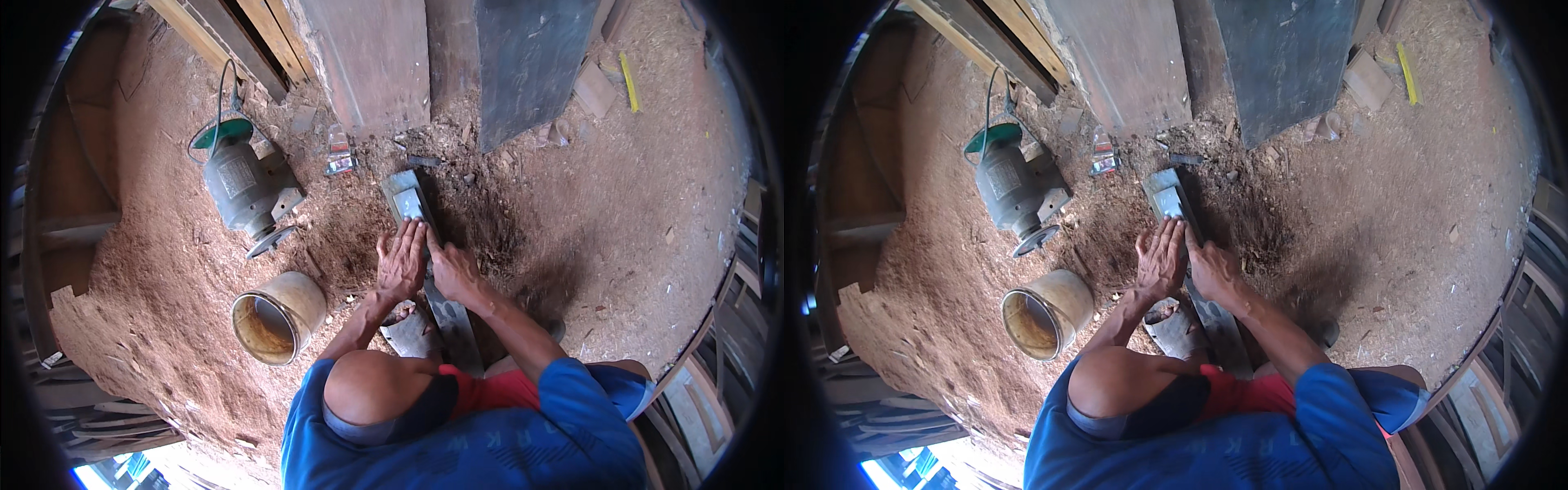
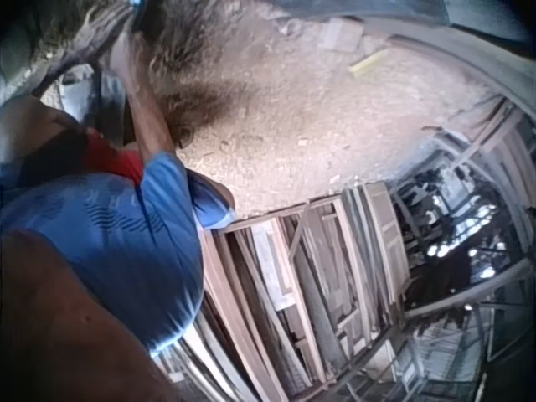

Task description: The person sharpens a metal chisel blade by hand on a rectangular sharpening stone. They repeatedly rub the blade against the stone in a back-and-forth motion, periodically lifting the tool to inspect the edge.

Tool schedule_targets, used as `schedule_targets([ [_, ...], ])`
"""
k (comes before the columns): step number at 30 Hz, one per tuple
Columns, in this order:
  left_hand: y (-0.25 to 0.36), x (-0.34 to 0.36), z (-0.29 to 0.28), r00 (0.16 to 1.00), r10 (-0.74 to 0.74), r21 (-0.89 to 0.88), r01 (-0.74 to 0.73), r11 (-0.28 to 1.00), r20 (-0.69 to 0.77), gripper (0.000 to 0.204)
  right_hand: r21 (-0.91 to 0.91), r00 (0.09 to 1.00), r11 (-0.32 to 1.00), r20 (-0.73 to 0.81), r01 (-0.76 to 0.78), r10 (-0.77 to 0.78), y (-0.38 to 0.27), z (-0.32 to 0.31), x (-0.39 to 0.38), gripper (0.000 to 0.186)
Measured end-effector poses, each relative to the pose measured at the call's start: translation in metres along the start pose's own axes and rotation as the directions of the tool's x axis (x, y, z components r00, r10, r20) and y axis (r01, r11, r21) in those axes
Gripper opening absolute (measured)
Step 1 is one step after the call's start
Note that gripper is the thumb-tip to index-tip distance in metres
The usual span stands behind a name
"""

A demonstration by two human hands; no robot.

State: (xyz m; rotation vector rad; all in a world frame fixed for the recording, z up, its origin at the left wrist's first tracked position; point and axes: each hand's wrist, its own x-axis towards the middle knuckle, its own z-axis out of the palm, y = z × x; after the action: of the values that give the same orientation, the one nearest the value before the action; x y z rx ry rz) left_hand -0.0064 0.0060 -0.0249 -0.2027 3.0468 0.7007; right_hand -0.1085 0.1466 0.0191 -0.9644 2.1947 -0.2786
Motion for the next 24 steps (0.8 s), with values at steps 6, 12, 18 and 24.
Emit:
schedule_targets([
  [6,0.019,-0.027,0.001,0.998,-0.062,-0.043,0.063,0.997,0.033,0.067,0.055,0.995,0.998,0.098,-0.031,0.026,-0.01,-0.004,-0.024,0.084],
  [12,0.027,-0.04,-0.006,0.993,-0.099,0.027,0.097,0.995,0.071,0.074,0.115,0.989,0.993,0.151,-0.02,0.002,-0.012,-0.005,-0.034,0.083],
  [18,0.023,-0.036,-0.03,0.864,-0.445,-0.365,0.346,0.864,-0.236,0.088,0.25,0.998,0.966,-0.017,0.062,-0.059,-0.007,0.0,-0.049,0.076],
  [24,-0.001,-0.023,-0.038,0.775,-0.572,-0.963,0.195,-0.186,0.268,0.051,0.419,0.978,0.896,-0.198,0.146,-0.067,-0.03,-0.007,-0.064,0.067],
])
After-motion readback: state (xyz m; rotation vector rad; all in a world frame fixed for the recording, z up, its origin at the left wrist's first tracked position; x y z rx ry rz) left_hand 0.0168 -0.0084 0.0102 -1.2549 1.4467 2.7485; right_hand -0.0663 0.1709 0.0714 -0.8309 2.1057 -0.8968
